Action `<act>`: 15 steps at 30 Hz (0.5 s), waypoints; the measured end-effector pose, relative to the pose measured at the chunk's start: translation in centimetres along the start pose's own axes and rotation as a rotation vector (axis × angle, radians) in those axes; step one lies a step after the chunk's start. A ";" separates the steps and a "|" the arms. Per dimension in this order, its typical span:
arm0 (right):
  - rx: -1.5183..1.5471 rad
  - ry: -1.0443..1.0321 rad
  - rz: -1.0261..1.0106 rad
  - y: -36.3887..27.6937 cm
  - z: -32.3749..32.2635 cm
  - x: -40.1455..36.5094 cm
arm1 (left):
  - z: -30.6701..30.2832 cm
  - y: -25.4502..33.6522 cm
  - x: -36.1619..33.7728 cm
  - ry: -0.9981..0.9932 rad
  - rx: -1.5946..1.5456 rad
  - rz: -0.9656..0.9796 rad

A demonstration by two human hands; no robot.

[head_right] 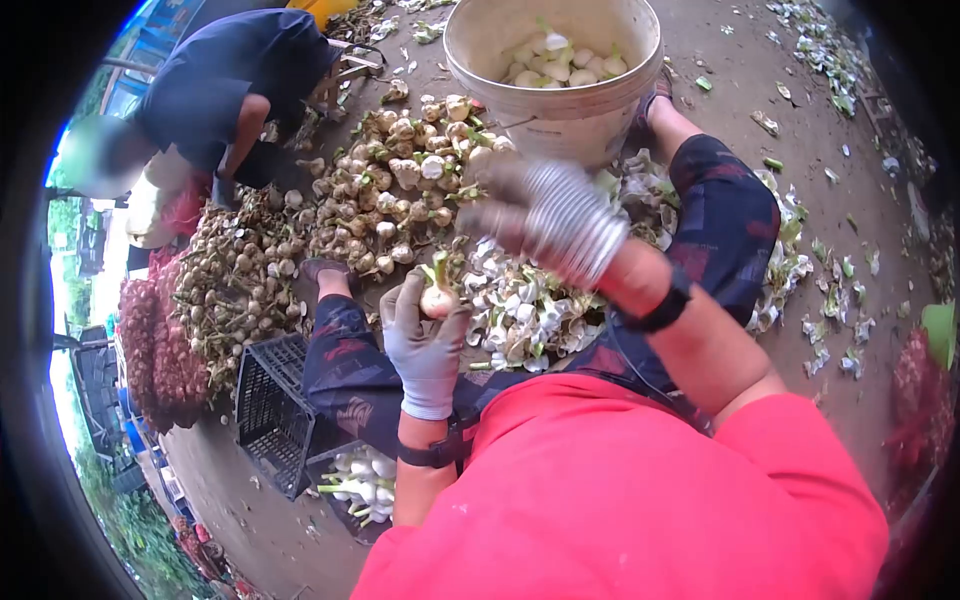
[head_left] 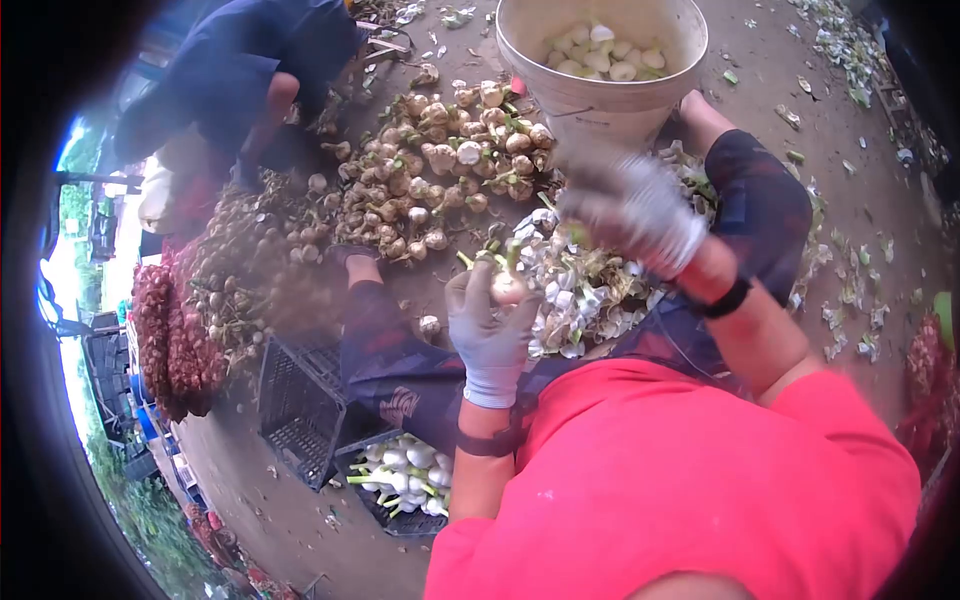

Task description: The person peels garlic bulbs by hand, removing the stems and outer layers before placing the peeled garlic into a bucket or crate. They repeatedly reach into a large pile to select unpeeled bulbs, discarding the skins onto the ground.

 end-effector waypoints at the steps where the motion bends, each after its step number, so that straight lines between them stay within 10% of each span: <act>1: 0.218 -0.168 0.126 1.5 2.1 -1.2 | -0.1 1.2 -0.3 -0.053 0.048 0.095; 15: 0.376 -0.376 0.377 4.1 6.9 -5.6 | -1.9 2.8 -2.4 -0.137 0.026 0.190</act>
Point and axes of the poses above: each hand's wrist, its own x-axis towards the middle knuckle, its own z-axis out of the palm, y = z × x, the point moved 3 cm from there along x, towards the middle knuckle, and after that the axes turned 2 degrees about -x, right-handed, at the moved point
